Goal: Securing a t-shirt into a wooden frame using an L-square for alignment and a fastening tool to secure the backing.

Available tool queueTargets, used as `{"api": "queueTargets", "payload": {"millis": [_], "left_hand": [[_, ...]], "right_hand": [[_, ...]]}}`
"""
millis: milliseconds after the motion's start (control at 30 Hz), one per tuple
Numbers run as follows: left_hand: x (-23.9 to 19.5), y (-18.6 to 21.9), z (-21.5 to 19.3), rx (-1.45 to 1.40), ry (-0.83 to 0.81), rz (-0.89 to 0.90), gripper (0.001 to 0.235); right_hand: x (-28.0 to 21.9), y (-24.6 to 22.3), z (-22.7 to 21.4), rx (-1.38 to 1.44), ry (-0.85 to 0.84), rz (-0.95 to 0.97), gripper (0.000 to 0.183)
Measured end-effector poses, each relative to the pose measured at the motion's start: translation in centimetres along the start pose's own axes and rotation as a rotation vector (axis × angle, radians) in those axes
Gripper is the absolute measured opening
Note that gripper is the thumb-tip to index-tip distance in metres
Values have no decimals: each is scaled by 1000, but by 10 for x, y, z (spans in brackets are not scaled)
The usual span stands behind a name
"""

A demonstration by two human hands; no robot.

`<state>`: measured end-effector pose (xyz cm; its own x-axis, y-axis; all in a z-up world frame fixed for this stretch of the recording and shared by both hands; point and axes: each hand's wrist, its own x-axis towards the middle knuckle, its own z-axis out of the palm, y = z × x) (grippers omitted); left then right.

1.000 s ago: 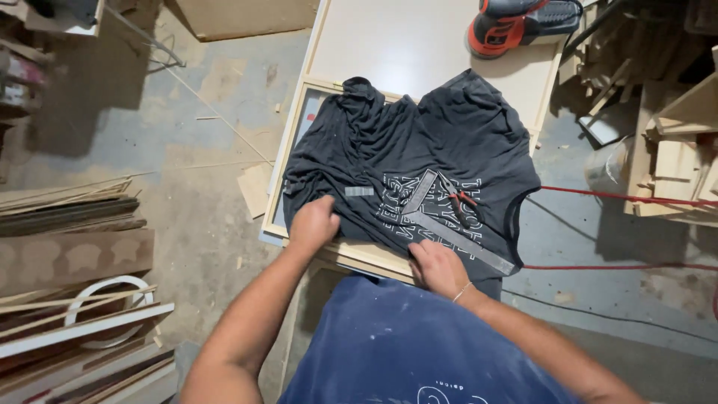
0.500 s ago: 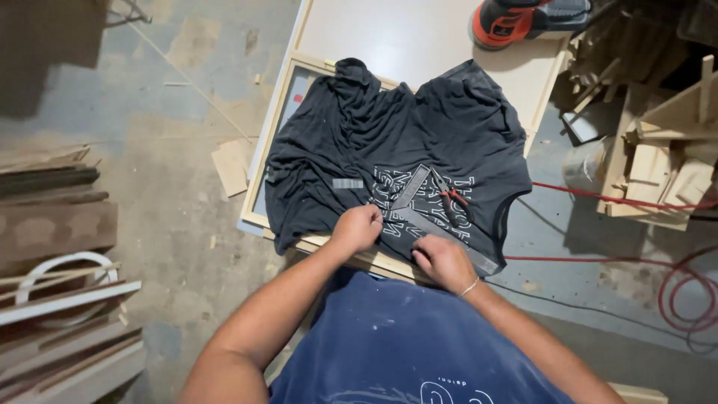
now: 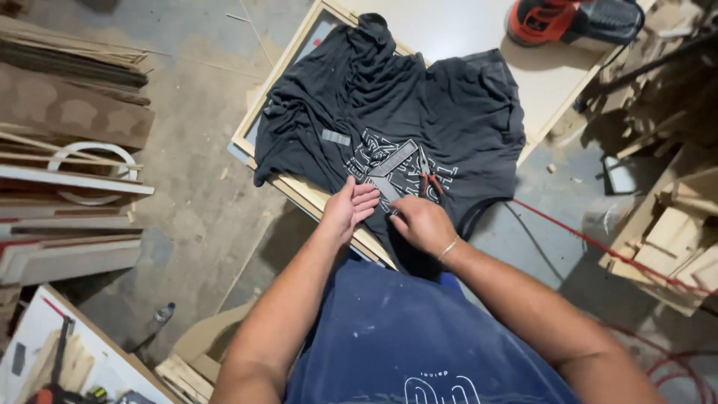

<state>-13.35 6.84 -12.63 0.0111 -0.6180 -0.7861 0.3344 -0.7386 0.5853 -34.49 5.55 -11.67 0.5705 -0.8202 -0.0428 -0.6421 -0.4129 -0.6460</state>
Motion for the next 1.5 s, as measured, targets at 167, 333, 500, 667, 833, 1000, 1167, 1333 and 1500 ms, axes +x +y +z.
{"api": "queueTargets", "payload": {"millis": [167, 333, 500, 667, 833, 1000, 1167, 1333, 1500], "left_hand": [[-30, -11, 17, -33, 16, 104, 82], [-52, -13, 27, -37, -44, 243, 85], [-43, -16, 4, -113, -19, 281, 72], [-25, -20, -31, 609, 391, 381, 20], [8, -56, -42, 1298, 329, 821, 13], [4, -58, -35, 1501, 341, 1075, 6], [-3, -60, -25, 1607, 445, 1278, 9], [0, -66, -18, 1672, 537, 1265, 7], [-1, -57, -21, 1459, 418, 925, 8]], "right_hand": [[2, -6, 12, -93, -56, -100, 19], [2, 10, 33, -212, -16, -265, 13], [-2, -1, 29, -245, -15, -240, 16], [-1, -8, 32, -259, -16, -174, 17], [-4, -1, 33, -377, 0, 6, 16], [-25, 4, 21, -411, -38, 117, 31], [-32, -4, 5, -557, -104, 37, 60], [-24, -10, -12, -615, -68, -187, 74], [-20, -1, -4, -329, -98, -513, 39]]}}
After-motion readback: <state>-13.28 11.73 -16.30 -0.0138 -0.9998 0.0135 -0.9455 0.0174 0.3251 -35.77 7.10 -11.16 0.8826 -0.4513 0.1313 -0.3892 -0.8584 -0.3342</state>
